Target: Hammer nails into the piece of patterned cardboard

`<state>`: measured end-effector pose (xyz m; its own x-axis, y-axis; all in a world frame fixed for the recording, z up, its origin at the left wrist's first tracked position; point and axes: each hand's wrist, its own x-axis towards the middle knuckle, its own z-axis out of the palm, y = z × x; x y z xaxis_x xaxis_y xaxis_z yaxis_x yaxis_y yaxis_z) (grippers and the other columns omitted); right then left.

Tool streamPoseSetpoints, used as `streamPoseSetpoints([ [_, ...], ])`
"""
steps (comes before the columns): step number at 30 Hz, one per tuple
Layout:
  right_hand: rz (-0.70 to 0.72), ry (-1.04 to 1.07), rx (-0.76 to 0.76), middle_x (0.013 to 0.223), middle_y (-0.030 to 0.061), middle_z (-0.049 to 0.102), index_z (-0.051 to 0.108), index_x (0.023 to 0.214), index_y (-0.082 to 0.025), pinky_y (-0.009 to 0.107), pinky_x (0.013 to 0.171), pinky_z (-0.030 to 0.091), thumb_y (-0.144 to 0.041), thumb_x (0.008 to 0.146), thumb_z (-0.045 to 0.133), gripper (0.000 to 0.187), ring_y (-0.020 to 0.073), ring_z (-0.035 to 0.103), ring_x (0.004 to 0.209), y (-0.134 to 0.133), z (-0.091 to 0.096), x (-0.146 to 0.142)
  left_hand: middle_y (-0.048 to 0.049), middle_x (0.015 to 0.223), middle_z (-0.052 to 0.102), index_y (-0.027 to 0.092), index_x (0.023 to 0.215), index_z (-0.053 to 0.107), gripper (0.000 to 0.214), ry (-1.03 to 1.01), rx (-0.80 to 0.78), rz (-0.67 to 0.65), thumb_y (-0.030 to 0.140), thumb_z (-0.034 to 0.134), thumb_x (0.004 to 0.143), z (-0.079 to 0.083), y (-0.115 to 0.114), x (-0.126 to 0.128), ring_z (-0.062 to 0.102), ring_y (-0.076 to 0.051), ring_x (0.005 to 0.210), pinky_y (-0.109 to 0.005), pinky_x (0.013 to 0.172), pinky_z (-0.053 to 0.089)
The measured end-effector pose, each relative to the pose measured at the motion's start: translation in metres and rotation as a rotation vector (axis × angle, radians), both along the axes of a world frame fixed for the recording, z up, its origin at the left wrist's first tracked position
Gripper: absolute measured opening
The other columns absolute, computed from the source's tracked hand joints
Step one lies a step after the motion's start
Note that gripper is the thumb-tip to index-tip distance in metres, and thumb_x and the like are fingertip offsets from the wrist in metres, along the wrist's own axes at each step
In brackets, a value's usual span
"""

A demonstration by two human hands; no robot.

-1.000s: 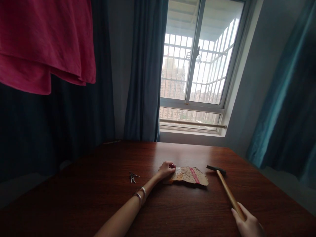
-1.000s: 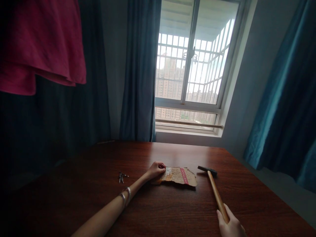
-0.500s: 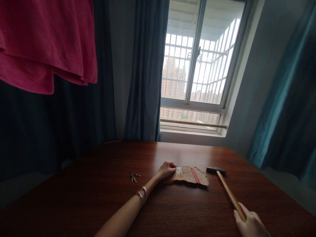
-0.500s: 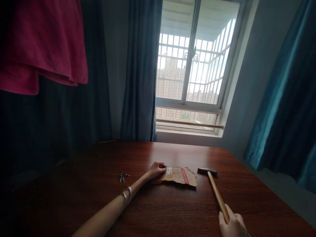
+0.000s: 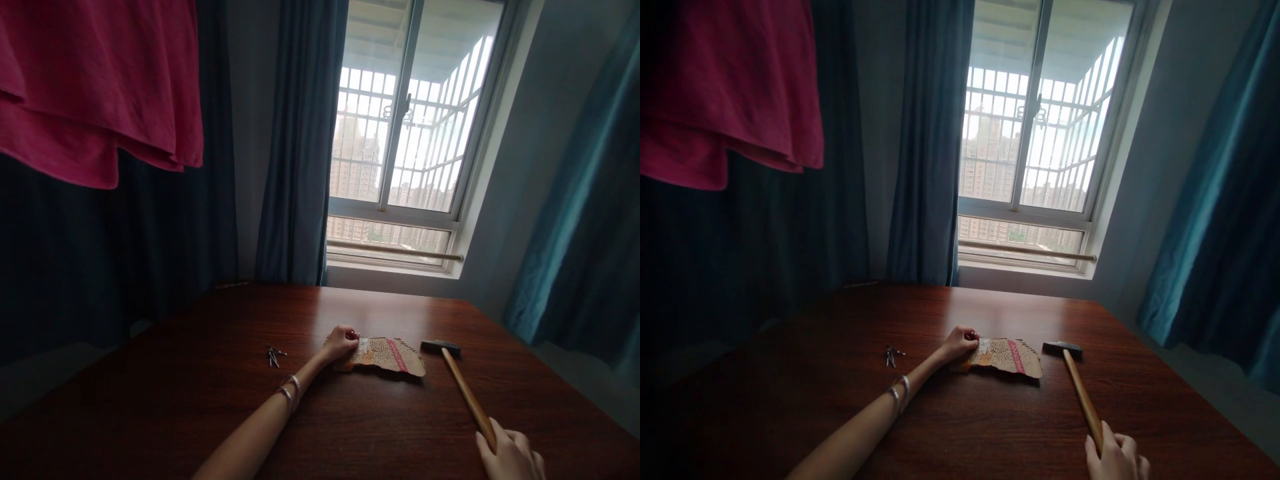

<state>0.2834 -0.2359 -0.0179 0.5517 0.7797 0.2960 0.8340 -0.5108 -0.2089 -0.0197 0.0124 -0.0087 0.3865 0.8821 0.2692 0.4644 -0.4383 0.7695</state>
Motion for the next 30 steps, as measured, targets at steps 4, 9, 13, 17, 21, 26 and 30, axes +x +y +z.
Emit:
streamPoseSetpoints([
  [4, 0.063, -0.154, 0.223, 0.099, 0.0160, 0.054, 0.055, 0.113, -0.012, 0.040, 0.076, 0.042, -0.031, 0.078, 0.044, 0.041, 0.0296, 0.055, 0.080, 0.019, 0.030, -0.025, -0.0045, 0.072, 0.067, 0.012, 0.077, 0.068, 0.025, -0.014, 0.023, -0.027, 0.029, 0.052, 0.065, -0.002, 0.001, 0.000, 0.059, -0.015, 0.067, -0.021, 0.060, 0.041],
  [9, 0.500, -0.017, 0.347, 0.098, 0.0101, 0.057, 0.061, 0.101, -0.018, 0.031, 0.082, 0.040, -0.027, 0.081, 0.041, 0.029, 0.0228, 0.053, 0.090, 0.074, 0.077, -0.078, -0.0040, 0.074, 0.068, 0.013, 0.078, 0.068, 0.025, -0.017, 0.011, -0.015, 0.028, 0.052, 0.065, 0.000, 0.000, -0.001, 0.060, -0.015, 0.069, -0.021, 0.060, 0.041],
  [13, 0.661, 0.115, 0.276, 0.089, 0.0075, 0.059, 0.064, 0.089, -0.019, 0.026, 0.078, 0.040, -0.022, 0.082, 0.040, 0.025, 0.0188, 0.056, 0.086, 0.126, 0.076, -0.107, -0.0039, 0.075, 0.068, 0.013, 0.078, 0.068, 0.025, -0.008, -0.018, 0.009, 0.027, 0.053, 0.065, 0.003, -0.002, 0.000, 0.060, -0.015, 0.069, -0.021, 0.062, 0.042],
  [17, 0.680, 0.178, 0.214, 0.092, 0.0077, 0.060, 0.063, 0.090, -0.018, 0.024, 0.076, 0.040, -0.017, 0.080, 0.041, 0.025, 0.0172, 0.057, 0.084, 0.162, 0.047, -0.117, -0.0042, 0.075, 0.068, 0.013, 0.078, 0.068, 0.025, -0.004, -0.028, 0.009, 0.028, 0.054, 0.065, 0.006, -0.005, 0.001, 0.060, -0.015, 0.070, -0.022, 0.062, 0.043],
  [21, 0.691, 0.158, 0.229, 0.093, 0.0078, 0.060, 0.063, 0.086, -0.018, 0.023, 0.078, 0.040, -0.017, 0.081, 0.039, 0.024, 0.0167, 0.057, 0.087, 0.174, 0.023, -0.120, -0.0044, 0.077, 0.068, 0.013, 0.079, 0.068, 0.025, 0.006, -0.029, 0.008, 0.029, 0.054, 0.066, 0.006, -0.005, 0.000, 0.060, -0.015, 0.071, -0.022, 0.063, 0.043],
  [26, 0.711, 0.121, 0.250, 0.093, 0.0068, 0.059, 0.062, 0.091, -0.018, 0.024, 0.081, 0.038, -0.017, 0.082, 0.039, 0.025, 0.0163, 0.054, 0.089, 0.171, 0.016, -0.120, -0.0047, 0.077, 0.068, 0.013, 0.080, 0.067, 0.025, 0.011, 0.009, -0.014, 0.029, 0.053, 0.067, 0.003, -0.002, -0.001, 0.060, -0.016, 0.070, -0.022, 0.062, 0.043],
  [30, 0.721, 0.112, 0.278, 0.093, 0.0062, 0.059, 0.060, 0.092, -0.019, 0.025, 0.081, 0.038, -0.016, 0.083, 0.037, 0.025, 0.0164, 0.054, 0.090, 0.169, 0.016, -0.120, -0.0058, 0.078, 0.068, 0.013, 0.082, 0.067, 0.025, 0.023, 0.014, -0.006, 0.028, 0.055, 0.067, 0.001, 0.000, -0.001, 0.061, -0.016, 0.071, -0.022, 0.062, 0.044],
])
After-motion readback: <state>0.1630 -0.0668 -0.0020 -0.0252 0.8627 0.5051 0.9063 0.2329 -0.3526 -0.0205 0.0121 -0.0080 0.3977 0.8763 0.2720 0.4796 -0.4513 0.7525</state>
